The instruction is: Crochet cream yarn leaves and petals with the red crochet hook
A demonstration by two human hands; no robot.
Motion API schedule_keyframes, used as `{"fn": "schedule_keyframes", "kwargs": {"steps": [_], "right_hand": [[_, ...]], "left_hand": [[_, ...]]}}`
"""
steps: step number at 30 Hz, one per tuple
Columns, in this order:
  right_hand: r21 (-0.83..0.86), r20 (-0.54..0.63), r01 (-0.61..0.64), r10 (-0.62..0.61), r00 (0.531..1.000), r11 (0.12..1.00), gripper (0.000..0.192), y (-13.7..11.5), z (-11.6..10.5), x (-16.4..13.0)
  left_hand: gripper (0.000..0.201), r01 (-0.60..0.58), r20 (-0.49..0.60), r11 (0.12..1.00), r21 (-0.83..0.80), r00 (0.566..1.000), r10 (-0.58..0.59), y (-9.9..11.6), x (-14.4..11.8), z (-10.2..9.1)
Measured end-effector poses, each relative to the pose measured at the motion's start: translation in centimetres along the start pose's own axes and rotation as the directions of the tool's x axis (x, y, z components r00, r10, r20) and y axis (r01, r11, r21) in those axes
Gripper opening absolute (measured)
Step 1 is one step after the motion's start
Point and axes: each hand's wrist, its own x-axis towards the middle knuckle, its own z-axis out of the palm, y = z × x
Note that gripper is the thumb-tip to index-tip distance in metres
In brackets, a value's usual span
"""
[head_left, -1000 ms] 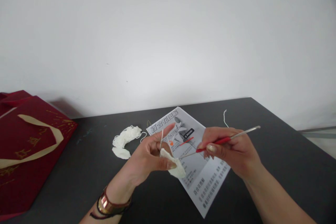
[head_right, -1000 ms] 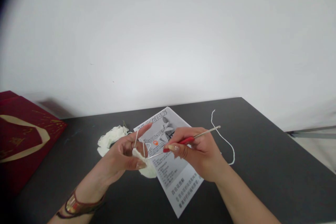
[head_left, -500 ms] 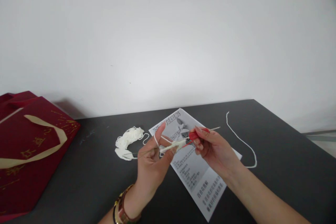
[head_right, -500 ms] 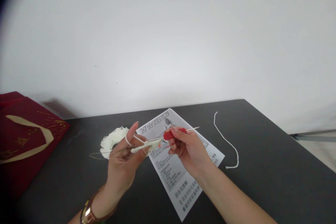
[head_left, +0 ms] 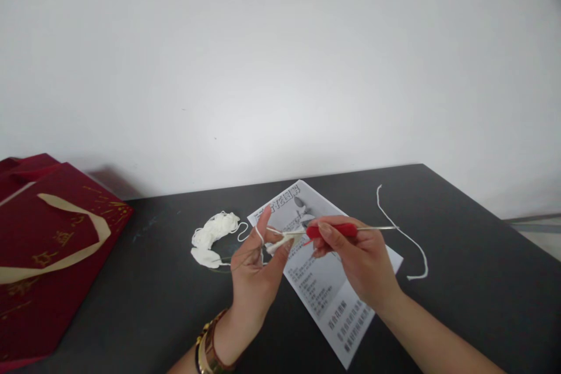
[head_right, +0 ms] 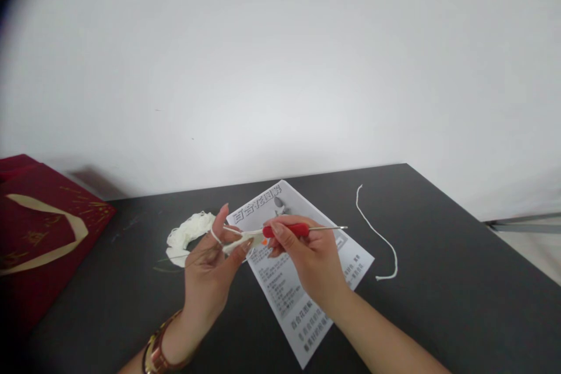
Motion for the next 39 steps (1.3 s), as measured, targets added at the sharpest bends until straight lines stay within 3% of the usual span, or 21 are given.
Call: {"fn": "schedule_keyframes", "kwargs": {"steps": [2,3,5,6,7,8,9,10,13,14,16,28,39], "right_hand": [[-0.272,0.109,0.281,-0.261,0.959,0.920,0.011,0.1,-0.1,-0.4],[-0.388,0.219,0.460,-0.405,0.888,0.799,0.018,0.2,-0.2,-0.5],[-0.468,0.476,0.753,-0.587,0.655,0.462,0.034,0.5,-0.6,-0.7],[-0.443,0.584,0.840,-0.610,0.535,0.313,0.039,0.7,-0.8,-0.8],[-0.404,0.652,0.889,-0.614,0.445,0.215,0.041,0.8,-1.0,-0.8],[-0.369,0.680,0.911,-0.616,0.399,0.183,0.043,0.9,-1.1,-0.7],[-0.351,0.667,0.909,-0.622,0.410,0.223,0.042,1.0,-1.2,-0.6],[-0.342,0.615,0.881,-0.630,0.474,0.328,0.041,1.0,-1.2,-0.4],[-0.223,0.348,0.611,-0.524,0.778,0.759,0.028,0.7,-0.9,0.0],[-0.167,0.284,0.511,-0.455,0.844,0.844,0.023,0.6,-0.8,0.1],[-0.087,0.220,0.396,-0.370,0.902,0.914,0.015,0.5,-0.7,0.3],[0.009,0.286,0.325,-0.313,0.906,0.946,0.011,-0.5,-2.1,0.9],[-0.070,0.424,0.363,-0.301,0.854,0.929,0.008,-2.1,-3.0,1.2]], "left_hand": [[0.054,0.088,0.003,0.995,-0.037,0.996,-0.088,-0.2,0.0,0.0],[0.056,0.137,0.014,0.988,-0.065,0.991,-0.136,-0.2,0.1,0.0],[0.063,0.241,0.063,0.961,-0.136,0.970,-0.235,-0.1,0.2,0.1],[0.064,0.294,0.099,0.940,-0.172,0.955,-0.281,0.0,0.4,0.1],[0.063,0.346,0.139,0.916,-0.203,0.936,-0.323,0.2,0.6,0.0],[0.061,0.394,0.180,0.891,-0.227,0.916,-0.359,0.3,0.7,-0.1],[0.059,0.433,0.215,0.867,-0.246,0.897,-0.387,0.5,0.9,-0.2],[0.057,0.461,0.243,0.848,-0.260,0.881,-0.405,0.6,1.1,-0.3],[0.057,0.491,0.291,0.823,-0.286,0.862,-0.414,1.1,1.6,-0.7],[0.058,0.488,0.299,0.823,-0.290,0.863,-0.407,1.3,1.7,-0.8],[0.060,0.482,0.316,0.827,-0.289,0.864,-0.393,1.6,1.9,-1.0],[0.060,0.527,0.435,0.828,-0.192,0.802,-0.409,3.0,2.4,-2.5],[0.059,0.629,0.565,0.776,-0.044,0.656,-0.500,3.5,3.3,-3.0]]}}
